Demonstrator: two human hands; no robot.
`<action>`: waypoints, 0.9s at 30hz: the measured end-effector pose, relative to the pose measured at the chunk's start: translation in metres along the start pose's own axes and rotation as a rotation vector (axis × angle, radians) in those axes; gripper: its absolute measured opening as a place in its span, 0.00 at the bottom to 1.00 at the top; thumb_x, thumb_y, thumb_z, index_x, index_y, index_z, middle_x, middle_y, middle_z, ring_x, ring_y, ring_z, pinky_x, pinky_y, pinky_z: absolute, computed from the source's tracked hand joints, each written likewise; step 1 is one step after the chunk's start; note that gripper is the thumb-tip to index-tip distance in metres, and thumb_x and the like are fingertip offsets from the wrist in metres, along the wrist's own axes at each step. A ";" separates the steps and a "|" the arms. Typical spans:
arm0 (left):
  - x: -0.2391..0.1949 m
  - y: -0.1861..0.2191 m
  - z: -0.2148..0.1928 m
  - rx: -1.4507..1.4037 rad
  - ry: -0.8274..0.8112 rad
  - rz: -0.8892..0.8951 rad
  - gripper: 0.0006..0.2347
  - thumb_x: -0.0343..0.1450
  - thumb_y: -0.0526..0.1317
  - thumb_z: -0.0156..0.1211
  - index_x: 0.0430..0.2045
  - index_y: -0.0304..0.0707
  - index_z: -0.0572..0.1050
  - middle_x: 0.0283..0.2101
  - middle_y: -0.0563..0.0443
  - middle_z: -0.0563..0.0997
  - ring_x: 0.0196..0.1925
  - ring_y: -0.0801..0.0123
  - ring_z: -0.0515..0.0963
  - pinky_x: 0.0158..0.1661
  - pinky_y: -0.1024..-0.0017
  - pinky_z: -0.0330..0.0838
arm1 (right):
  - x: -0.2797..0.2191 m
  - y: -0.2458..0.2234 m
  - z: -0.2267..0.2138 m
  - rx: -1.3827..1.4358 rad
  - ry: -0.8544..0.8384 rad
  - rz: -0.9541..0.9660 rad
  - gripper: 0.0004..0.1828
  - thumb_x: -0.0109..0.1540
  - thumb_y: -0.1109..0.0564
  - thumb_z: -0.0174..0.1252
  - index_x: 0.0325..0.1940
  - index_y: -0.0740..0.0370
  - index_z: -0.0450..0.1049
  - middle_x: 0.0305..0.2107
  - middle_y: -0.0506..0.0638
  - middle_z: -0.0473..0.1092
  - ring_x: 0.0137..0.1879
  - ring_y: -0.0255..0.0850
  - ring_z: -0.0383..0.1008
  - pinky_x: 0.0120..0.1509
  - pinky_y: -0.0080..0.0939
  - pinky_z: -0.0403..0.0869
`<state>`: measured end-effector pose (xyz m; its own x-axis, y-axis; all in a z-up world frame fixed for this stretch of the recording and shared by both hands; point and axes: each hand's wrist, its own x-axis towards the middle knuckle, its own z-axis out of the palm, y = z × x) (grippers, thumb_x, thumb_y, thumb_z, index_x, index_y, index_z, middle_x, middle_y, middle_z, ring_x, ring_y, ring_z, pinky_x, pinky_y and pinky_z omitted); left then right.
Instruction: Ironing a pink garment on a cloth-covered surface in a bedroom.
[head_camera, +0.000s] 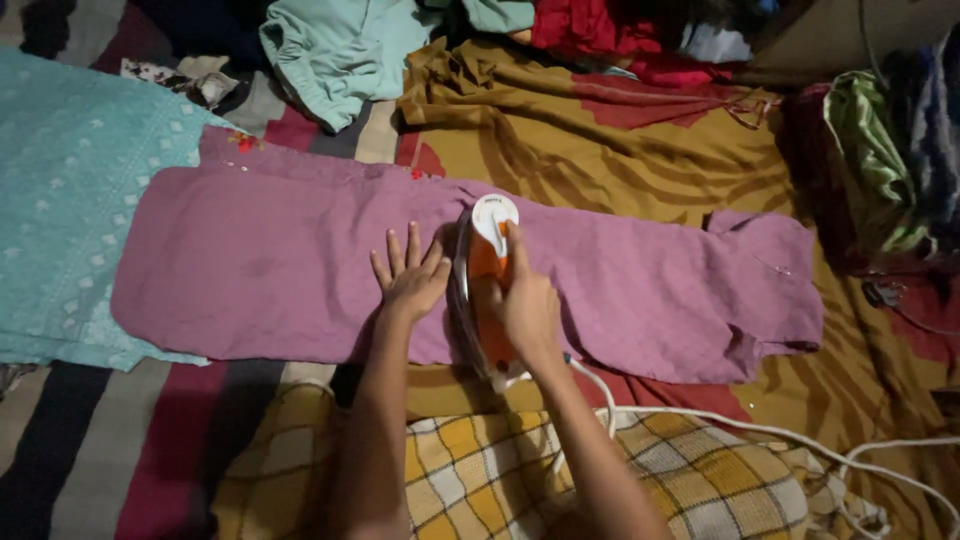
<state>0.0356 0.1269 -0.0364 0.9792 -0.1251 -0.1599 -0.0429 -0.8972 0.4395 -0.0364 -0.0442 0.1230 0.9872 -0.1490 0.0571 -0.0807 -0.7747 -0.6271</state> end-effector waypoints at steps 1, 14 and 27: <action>0.001 -0.001 -0.001 0.001 0.000 -0.004 0.27 0.75 0.57 0.36 0.73 0.66 0.51 0.79 0.49 0.35 0.79 0.43 0.26 0.67 0.35 0.17 | 0.007 -0.001 0.004 0.002 -0.003 -0.001 0.49 0.54 0.62 0.63 0.77 0.44 0.52 0.26 0.67 0.74 0.32 0.67 0.77 0.36 0.63 0.73; -0.003 0.011 -0.020 -0.111 -0.179 -0.132 0.28 0.76 0.63 0.26 0.72 0.60 0.54 0.81 0.56 0.31 0.81 0.50 0.22 0.70 0.41 0.13 | 0.000 0.009 0.014 -0.075 0.023 -0.029 0.50 0.54 0.61 0.64 0.76 0.40 0.52 0.24 0.66 0.75 0.31 0.66 0.76 0.35 0.64 0.72; 0.008 0.012 -0.071 -0.030 -0.156 -0.103 0.27 0.76 0.61 0.33 0.73 0.67 0.55 0.75 0.54 0.59 0.77 0.45 0.53 0.71 0.38 0.39 | 0.029 0.022 0.028 0.006 0.025 -0.081 0.49 0.57 0.63 0.60 0.79 0.41 0.51 0.26 0.66 0.74 0.30 0.63 0.77 0.35 0.62 0.73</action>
<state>0.0566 0.1450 0.0301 0.9352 -0.0993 -0.3398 0.0644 -0.8961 0.4392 -0.0055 -0.0482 0.0896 0.9867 -0.1011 0.1275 0.0006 -0.7812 -0.6243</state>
